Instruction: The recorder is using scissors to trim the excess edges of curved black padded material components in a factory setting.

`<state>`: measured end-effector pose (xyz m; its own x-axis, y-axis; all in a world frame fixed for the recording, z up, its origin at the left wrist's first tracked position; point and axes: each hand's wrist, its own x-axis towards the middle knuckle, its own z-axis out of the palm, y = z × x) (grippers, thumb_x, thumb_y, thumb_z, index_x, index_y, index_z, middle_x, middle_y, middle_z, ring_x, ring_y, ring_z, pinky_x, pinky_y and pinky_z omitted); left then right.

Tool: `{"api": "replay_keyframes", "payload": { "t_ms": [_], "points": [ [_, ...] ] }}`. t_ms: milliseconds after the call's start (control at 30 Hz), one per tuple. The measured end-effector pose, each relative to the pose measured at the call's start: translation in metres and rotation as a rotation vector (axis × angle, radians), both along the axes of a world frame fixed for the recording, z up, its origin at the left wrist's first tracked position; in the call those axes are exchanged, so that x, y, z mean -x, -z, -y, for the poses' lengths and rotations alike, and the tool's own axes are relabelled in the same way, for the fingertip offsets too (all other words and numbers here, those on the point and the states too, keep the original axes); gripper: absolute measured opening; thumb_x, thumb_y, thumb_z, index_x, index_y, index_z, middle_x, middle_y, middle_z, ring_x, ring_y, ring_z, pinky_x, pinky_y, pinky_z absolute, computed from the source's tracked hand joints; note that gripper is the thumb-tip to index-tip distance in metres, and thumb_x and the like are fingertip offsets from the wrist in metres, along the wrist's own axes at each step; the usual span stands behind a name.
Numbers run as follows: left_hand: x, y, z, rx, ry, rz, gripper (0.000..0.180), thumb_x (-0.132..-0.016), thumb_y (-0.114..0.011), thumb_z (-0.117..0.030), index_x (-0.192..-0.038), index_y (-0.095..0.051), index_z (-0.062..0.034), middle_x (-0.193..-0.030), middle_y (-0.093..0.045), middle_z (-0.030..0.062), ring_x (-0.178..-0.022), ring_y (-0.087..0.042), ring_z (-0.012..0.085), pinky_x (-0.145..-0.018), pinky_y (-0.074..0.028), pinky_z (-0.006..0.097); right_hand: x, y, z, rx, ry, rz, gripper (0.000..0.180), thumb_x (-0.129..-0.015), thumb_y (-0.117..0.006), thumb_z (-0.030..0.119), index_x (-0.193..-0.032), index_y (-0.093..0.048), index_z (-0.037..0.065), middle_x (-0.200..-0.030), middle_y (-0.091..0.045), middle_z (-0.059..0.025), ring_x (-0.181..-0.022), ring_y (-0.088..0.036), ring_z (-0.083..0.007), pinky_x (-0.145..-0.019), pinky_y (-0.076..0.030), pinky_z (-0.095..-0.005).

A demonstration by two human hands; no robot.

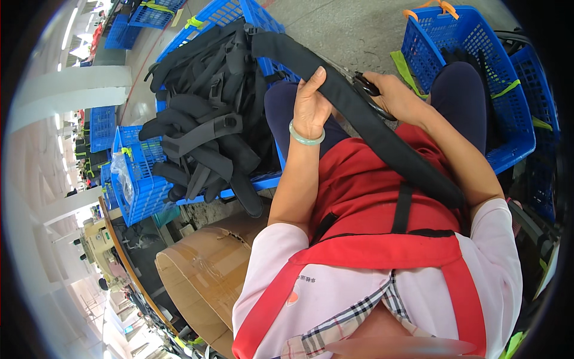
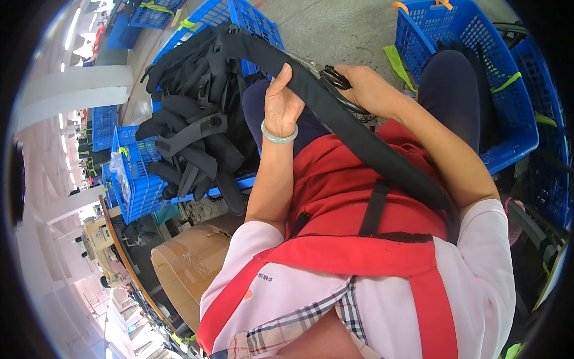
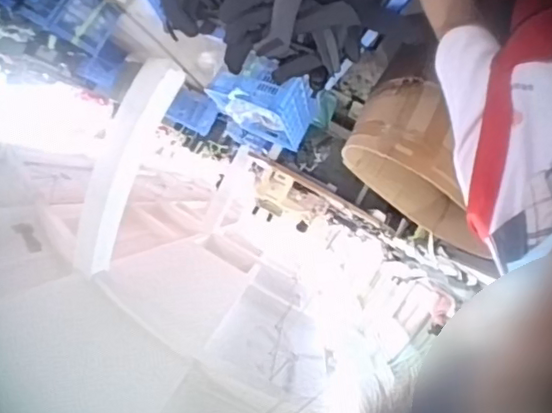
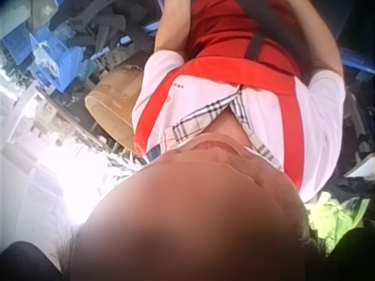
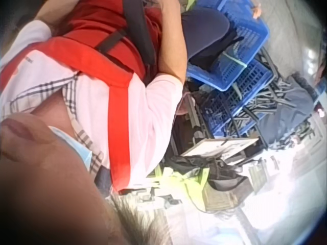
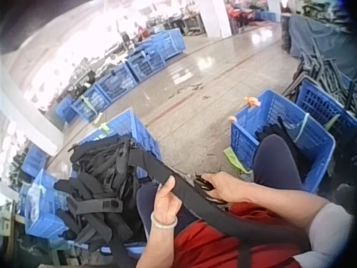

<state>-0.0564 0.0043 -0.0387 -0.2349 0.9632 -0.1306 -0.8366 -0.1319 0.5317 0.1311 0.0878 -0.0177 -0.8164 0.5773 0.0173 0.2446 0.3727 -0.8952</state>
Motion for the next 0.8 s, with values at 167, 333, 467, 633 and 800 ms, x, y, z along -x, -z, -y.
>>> {"api": "replay_keyframes", "payload": {
  "t_ms": [167, 333, 467, 633, 800],
  "points": [
    [-0.012, -0.001, -0.012, 0.057, 0.024, 0.023, 0.016, -0.091, -0.062, -0.008, -0.107, -0.062, -0.0064, -0.103, -0.067, 0.0074, -0.098, -0.063, 0.0218, -0.091, -0.049, 0.038, -0.015, -0.011, -0.006, 0.53, 0.219, -0.041, 0.035, -0.091, -0.061, 0.04, -0.084, -0.057, 0.006, -0.059, -0.052, -0.0011, -0.044, -0.048, -0.0061, -0.039, -0.033, -0.0213],
    [-0.028, -0.016, -0.027, 0.093, 0.248, -0.05, 0.041, -0.096, -0.054, -0.037, -0.12, -0.055, -0.0038, -0.111, -0.063, 0.0087, -0.107, -0.058, 0.0239, -0.095, -0.045, 0.041, -0.026, -0.005, -0.011, 0.245, 0.103, -0.027, 0.035, -0.081, -0.074, 0.036, -0.093, -0.067, 0.004, -0.075, -0.061, -0.0016, -0.066, -0.051, -0.0067, -0.054, -0.039, -0.0234],
    [-0.015, 0.005, -0.027, 0.079, 0.279, -0.183, 0.045, -0.1, -0.048, -0.03, -0.137, -0.041, -0.0059, -0.124, -0.055, 0.0095, -0.108, -0.056, 0.0202, -0.092, -0.045, 0.037, -0.077, -0.025, -0.064, 0.601, 0.567, -0.395, 0.021, -0.083, -0.072, 0.025, -0.081, -0.066, 0.005, -0.058, -0.053, 0.0006, -0.049, -0.049, -0.0107, -0.048, -0.039, -0.0261],
    [-0.017, 0.013, -0.017, 0.155, 0.241, -0.206, 0.033, -0.098, -0.053, -0.018, -0.127, -0.051, -0.0022, -0.111, -0.062, 0.0084, -0.096, -0.06, 0.0186, -0.083, -0.05, 0.033, -0.213, 0.062, -0.178, 0.69, 1.188, -1.213, 0.017, -0.084, -0.07, 0.012, -0.092, -0.059, 0.0, -0.071, -0.059, -0.0094, -0.049, -0.056, -0.0216, -0.046, -0.047, -0.0329],
    [-0.043, 0.014, -0.029, 0.196, 0.306, -0.223, 0.029, -0.095, -0.056, -0.01, -0.123, -0.055, -0.0007, -0.106, -0.063, 0.0087, -0.091, -0.061, 0.0174, -0.078, -0.051, 0.03, -0.328, 0.189, -0.184, 0.459, 1.852, -1.078, 0.009, -0.085, -0.065, 0.003, -0.09, -0.058, 0.002, -0.078, -0.065, -0.0124, -0.063, -0.066, -0.0251, -0.05, -0.053, -0.0318]
  ]
}}
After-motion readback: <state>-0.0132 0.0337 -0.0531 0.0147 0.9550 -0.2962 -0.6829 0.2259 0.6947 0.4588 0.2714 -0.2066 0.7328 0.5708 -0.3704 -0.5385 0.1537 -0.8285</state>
